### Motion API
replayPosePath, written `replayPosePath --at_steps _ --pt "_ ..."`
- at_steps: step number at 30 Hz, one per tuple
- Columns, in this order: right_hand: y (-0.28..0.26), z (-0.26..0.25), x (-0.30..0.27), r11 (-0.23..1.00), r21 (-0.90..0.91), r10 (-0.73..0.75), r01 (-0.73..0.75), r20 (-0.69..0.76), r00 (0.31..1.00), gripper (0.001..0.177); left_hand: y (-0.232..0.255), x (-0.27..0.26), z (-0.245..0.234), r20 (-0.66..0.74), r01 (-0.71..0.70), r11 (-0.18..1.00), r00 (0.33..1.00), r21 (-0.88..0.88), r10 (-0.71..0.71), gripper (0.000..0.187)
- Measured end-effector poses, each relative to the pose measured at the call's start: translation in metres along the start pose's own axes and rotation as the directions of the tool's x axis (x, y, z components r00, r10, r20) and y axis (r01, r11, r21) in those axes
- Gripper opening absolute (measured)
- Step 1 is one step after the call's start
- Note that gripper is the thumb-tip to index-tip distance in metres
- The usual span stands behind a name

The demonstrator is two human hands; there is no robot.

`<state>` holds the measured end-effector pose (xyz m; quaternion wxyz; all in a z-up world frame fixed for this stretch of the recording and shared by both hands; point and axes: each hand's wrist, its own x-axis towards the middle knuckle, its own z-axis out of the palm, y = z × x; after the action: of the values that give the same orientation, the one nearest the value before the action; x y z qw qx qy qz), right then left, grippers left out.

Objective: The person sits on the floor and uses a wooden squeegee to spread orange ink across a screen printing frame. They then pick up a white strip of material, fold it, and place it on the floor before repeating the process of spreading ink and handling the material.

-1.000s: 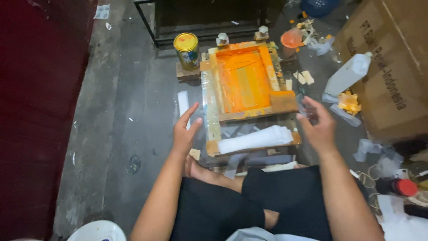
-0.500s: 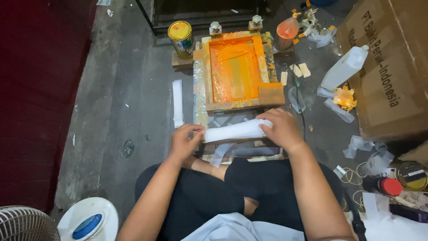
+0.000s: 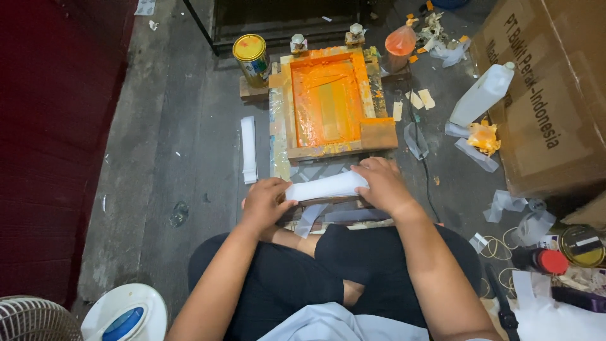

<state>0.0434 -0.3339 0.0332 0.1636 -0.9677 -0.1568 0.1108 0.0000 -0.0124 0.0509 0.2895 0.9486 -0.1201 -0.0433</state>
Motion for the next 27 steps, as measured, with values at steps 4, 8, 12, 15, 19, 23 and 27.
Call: replayPosePath --at_steps 4,8,12,15,19,23,27 --pt "-0.003 -0.002 0.001 0.999 -0.036 0.022 -0.021 0.030 0.999 0.050 -0.004 0.000 0.003 0.027 -0.017 0.998 1.000 0.060 0.016 0.045" --pt "-0.003 0.003 0.004 0.998 -0.051 0.049 -0.047 0.048 0.998 0.049 -0.018 0.002 0.012 0.041 -0.037 0.991 0.999 0.127 0.032 0.043" --pt "-0.003 0.005 0.007 0.995 -0.067 0.082 -0.078 0.051 0.995 0.049 -0.021 0.003 0.016 0.056 -0.035 0.991 0.998 0.128 0.028 0.041" --pt "-0.002 0.007 0.007 0.995 -0.085 0.051 -0.050 0.019 0.999 0.046 -0.023 0.004 0.018 0.058 -0.024 0.996 0.998 0.091 0.019 0.043" --pt "-0.001 0.006 0.008 0.995 -0.076 0.062 -0.060 0.025 0.998 0.044 -0.024 0.004 0.019 0.043 -0.018 0.998 0.999 0.058 0.016 0.043" --pt "-0.002 -0.001 0.005 0.998 -0.049 0.039 -0.039 -0.012 0.999 0.044 -0.026 0.004 0.022 0.049 0.002 1.000 0.999 0.030 -0.003 0.045" --pt "0.006 -0.004 0.004 1.000 -0.007 -0.008 0.008 -0.054 0.999 0.046 -0.014 0.001 0.011 0.044 0.019 0.999 0.999 -0.040 -0.018 0.045"
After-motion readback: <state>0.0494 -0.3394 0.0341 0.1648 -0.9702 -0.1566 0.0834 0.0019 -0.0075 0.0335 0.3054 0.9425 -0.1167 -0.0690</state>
